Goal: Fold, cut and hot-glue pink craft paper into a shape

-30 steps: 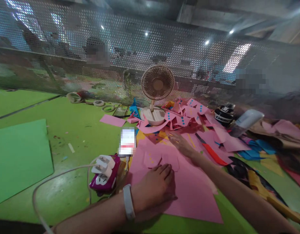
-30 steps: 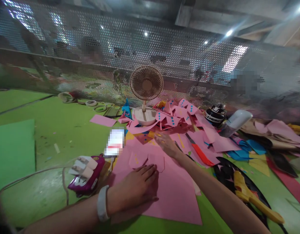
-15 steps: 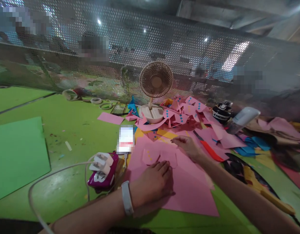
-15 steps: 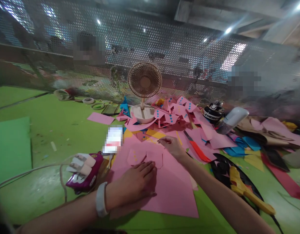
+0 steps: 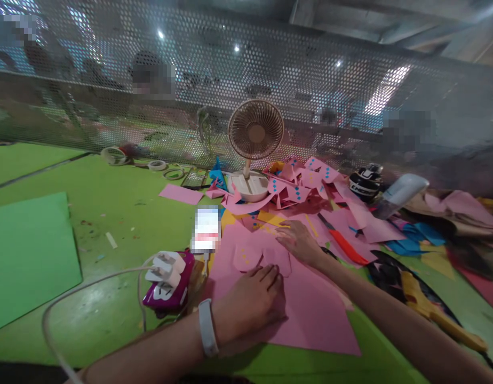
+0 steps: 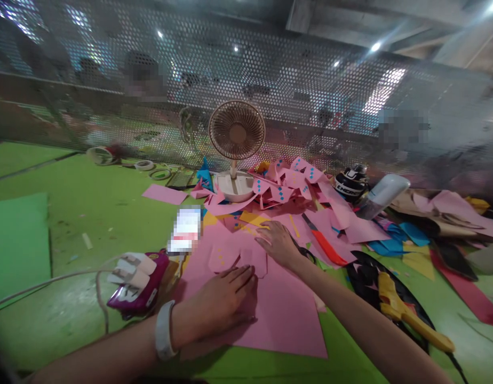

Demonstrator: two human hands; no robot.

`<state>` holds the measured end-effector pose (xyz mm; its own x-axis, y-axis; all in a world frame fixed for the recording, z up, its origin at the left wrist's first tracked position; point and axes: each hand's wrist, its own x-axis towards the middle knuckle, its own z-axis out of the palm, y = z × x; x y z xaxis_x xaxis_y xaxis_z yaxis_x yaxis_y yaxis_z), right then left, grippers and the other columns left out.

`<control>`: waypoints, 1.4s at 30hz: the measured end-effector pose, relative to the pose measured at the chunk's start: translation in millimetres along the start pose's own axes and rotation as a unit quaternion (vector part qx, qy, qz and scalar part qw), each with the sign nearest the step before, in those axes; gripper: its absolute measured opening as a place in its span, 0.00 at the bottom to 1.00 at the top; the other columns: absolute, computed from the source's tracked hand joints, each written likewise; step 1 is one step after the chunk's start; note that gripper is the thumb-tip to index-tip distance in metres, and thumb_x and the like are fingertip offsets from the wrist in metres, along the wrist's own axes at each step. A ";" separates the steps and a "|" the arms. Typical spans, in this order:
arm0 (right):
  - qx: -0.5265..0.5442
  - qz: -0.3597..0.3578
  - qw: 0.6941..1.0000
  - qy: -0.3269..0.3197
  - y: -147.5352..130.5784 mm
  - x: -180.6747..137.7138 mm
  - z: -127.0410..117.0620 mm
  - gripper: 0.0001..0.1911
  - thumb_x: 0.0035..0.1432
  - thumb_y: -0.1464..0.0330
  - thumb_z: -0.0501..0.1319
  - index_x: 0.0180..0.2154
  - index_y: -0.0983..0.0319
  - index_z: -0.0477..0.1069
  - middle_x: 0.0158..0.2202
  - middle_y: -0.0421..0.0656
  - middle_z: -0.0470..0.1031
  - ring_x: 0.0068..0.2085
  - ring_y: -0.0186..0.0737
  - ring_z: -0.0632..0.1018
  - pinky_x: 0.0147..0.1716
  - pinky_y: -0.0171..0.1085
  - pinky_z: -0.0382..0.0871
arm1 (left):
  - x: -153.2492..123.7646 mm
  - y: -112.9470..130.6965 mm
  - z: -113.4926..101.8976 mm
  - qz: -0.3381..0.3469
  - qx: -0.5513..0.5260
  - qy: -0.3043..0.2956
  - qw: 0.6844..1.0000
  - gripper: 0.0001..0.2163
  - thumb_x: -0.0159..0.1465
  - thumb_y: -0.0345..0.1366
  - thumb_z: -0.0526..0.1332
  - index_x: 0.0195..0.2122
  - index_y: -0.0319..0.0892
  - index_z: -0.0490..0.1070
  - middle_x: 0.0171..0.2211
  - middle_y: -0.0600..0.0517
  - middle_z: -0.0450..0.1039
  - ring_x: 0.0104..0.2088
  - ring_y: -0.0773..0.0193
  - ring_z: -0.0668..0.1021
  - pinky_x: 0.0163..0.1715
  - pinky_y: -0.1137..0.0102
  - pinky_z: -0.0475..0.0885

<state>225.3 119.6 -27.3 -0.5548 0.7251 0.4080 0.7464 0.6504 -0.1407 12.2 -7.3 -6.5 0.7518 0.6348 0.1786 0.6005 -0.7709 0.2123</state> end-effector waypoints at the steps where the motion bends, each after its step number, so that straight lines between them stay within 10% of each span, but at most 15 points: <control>1: 0.007 -0.002 1.000 0.000 1.6 4.0 -2.8 0.14 0.67 0.63 0.54 0.44 0.59 0.76 0.46 0.48 0.77 0.49 0.46 0.73 0.49 0.45 0.65 | 0.0 -0.1 -0.3 0.001 0.000 -0.003 1.000 0.30 0.66 0.52 0.57 0.58 0.30 0.61 0.59 0.35 0.64 0.59 0.48 0.68 0.58 0.57 0.63; 23: -0.167 -0.264 0.939 -0.142 -10.1 40.4 -19.3 0.10 0.62 0.79 0.55 0.35 0.66 0.75 0.34 0.49 0.75 0.38 0.46 0.70 0.41 0.42 0.62 | 0.1 0.3 -0.8 0.005 0.008 -0.003 1.000 0.32 0.63 0.52 0.61 0.58 0.30 0.61 0.60 0.34 0.64 0.59 0.48 0.69 0.59 0.59 0.63; 42: 0.073 -0.035 0.996 -0.039 -2.6 15.9 -19.9 0.10 0.65 0.71 0.53 0.35 0.61 0.73 0.36 0.44 0.76 0.40 0.40 0.74 0.40 0.39 0.67 | 0.7 0.9 -2.6 0.004 -0.010 0.005 1.000 0.30 0.64 0.52 0.61 0.58 0.33 0.61 0.59 0.35 0.65 0.59 0.48 0.68 0.58 0.57 0.62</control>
<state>221.9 124.9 -2.5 -0.6347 0.6880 0.3518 0.6462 0.7222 -0.2467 12.7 -7.4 -3.6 0.7541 0.6287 0.1900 0.5882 -0.7752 0.2305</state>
